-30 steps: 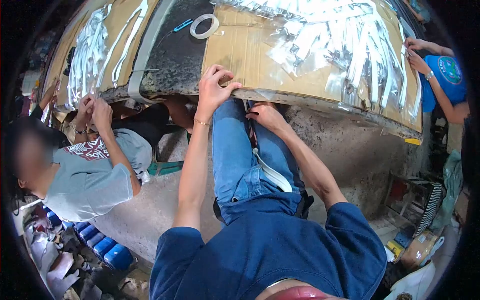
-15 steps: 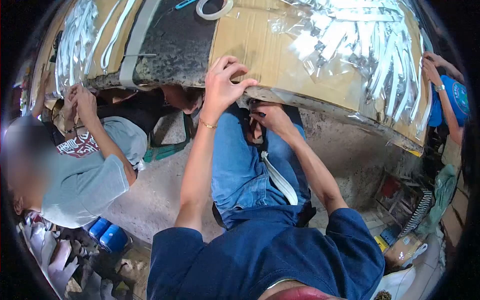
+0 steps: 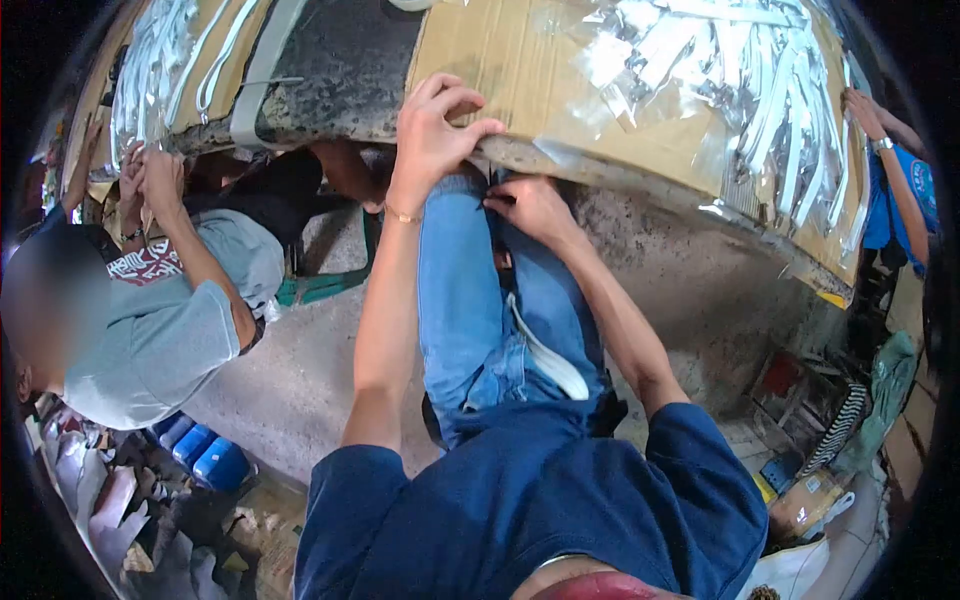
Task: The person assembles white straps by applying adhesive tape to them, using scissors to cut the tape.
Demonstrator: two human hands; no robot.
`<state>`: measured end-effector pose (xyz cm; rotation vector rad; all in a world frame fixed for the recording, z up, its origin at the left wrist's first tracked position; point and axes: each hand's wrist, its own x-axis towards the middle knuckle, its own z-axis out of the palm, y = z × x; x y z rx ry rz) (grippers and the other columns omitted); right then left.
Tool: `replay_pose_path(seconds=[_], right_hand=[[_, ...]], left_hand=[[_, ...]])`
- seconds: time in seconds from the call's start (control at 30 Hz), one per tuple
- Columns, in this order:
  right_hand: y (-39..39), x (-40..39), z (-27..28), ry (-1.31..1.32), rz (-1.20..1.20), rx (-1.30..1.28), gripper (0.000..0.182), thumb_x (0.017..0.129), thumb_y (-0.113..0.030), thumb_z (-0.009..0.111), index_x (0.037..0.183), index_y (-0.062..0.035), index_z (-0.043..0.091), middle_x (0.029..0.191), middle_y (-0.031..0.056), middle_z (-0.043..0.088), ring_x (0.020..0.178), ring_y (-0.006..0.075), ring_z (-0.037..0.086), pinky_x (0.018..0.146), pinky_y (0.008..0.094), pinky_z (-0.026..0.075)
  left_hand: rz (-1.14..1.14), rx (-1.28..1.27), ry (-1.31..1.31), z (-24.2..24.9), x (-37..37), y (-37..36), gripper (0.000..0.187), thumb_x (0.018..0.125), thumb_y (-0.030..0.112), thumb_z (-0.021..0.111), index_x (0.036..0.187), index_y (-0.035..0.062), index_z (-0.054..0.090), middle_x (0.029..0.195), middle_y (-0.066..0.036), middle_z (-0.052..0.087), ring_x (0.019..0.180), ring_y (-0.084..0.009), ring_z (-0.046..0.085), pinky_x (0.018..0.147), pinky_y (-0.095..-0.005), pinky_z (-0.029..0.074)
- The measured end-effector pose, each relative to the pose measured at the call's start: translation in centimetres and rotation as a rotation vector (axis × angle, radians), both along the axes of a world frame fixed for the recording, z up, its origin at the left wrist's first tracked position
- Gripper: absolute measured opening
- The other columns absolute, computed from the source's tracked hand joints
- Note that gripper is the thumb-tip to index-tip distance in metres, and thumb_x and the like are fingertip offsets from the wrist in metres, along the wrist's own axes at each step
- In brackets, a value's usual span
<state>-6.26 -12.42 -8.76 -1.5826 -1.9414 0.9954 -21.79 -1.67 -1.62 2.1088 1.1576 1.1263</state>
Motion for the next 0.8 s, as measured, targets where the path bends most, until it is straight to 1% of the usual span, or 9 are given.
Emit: replay_pose_path(seconds=[0.07,0.1,0.27,0.3,0.43,0.57,0.67,0.7,0.8], right_hand=[[0.1,0.0,-1.0,0.074,-0.032,-0.074,0.026,0.083,-0.024,0.070,0.095,-0.0013,0.072,0.093,0.0209,0.068,0.095,0.0385,0.063,0.088,0.0464,0.048],[0.5,0.1,-1.0,0.077,-0.039,-0.056,0.026,0.083,-0.024,0.070,0.095,-0.0013,0.072,0.093,0.0209,0.068,0.095,0.0385,0.063,0.088,0.0464,0.048],[0.2,0.2,-2.7,0.019,-0.070,0.153,0.028,0.084,-0.023,0.069,0.102,-0.0007,0.070,0.109,0.0222,0.066,0.109,0.0380,0.059,0.094,0.0450,0.046],[0.3,0.5,-1.6,0.024,-0.077,0.077,0.027,0.085,-0.022,0.069,0.102,-0.0018,0.070,0.112,0.0209,0.065,0.109,0.0378,0.059,0.095,0.0444,0.046],[0.0,1.0,-0.2,0.076,-0.082,-0.109,0.023,0.084,-0.019,0.067,0.101,-0.0040,0.071,0.112,0.0176,0.066,0.109,0.0363,0.060,0.095,0.0433,0.046],[-0.4,1.4,-2.2,0.154,0.034,0.141,0.024,0.080,-0.014,0.066,0.101,-0.0030,0.070,0.105,0.0190,0.067,0.101,0.0379,0.062,0.091,0.0429,0.048],[-0.2,1.2,-1.4,0.203,0.009,0.042,0.024,0.081,-0.013,0.065,0.103,-0.0035,0.069,0.105,0.0191,0.067,0.100,0.0384,0.063,0.091,0.0433,0.048],[-0.4,0.8,-1.9,0.179,-0.063,-0.009,0.019,0.079,-0.014,0.070,0.096,-0.0035,0.072,0.106,0.0139,0.068,0.103,0.0327,0.063,0.093,0.0409,0.048],[-0.5,0.8,-1.9,0.187,-0.043,-0.052,0.028,0.082,-0.016,0.070,0.107,-0.0043,0.067,0.109,0.0171,0.067,0.106,0.0358,0.061,0.095,0.0422,0.047]], left_hand=[[0.008,0.002,0.044,0.5,0.1,0.3,0.036,0.056,0.023,0.089,0.080,0.0045,0.070,0.086,-0.007,0.061,0.087,-0.0271,0.061,0.075,-0.0367,0.051],[-0.007,0.009,0.084,0.8,0.0,0.2,0.034,0.063,0.020,0.089,0.084,0.0020,0.070,0.093,-0.007,0.062,0.082,-0.0201,0.065,0.072,-0.0309,0.055],[0.001,0.005,0.102,0.9,-0.1,0.2,0.034,0.061,0.018,0.089,0.084,0.0017,0.070,0.093,-0.008,0.062,0.082,-0.0196,0.065,0.070,-0.0307,0.055],[0.008,-0.033,0.059,0.8,-0.1,0.2,0.034,0.059,0.021,0.089,0.081,0.0031,0.070,0.092,-0.008,0.062,0.086,-0.0235,0.064,0.074,-0.0335,0.053],[0.024,-0.078,0.016,1.0,0.2,-0.3,0.033,0.057,0.021,0.089,0.080,0.0044,0.070,0.089,-0.008,0.062,0.085,-0.0268,0.062,0.075,-0.0353,0.052],[0.020,-0.044,0.003,1.1,0.3,-0.2,0.033,0.057,0.018,0.089,0.080,0.0043,0.070,0.088,-0.008,0.062,0.084,-0.0262,0.063,0.071,-0.0355,0.052],[0.035,0.011,0.073,1.1,0.2,-0.2,0.034,0.056,0.019,0.089,0.080,0.0040,0.070,0.088,-0.008,0.062,0.083,-0.0259,0.063,0.070,-0.0358,0.052],[0.029,-0.066,0.111,0.7,0.0,-0.1,0.033,0.062,0.011,0.088,0.086,-0.0010,0.069,0.098,-0.009,0.062,0.084,-0.0201,0.066,0.075,-0.0297,0.055],[0.015,-0.096,0.063,1.5,0.3,-0.4,0.033,0.063,0.011,0.088,0.086,-0.0009,0.069,0.099,-0.011,0.062,0.084,-0.0212,0.066,0.074,-0.0302,0.054]])
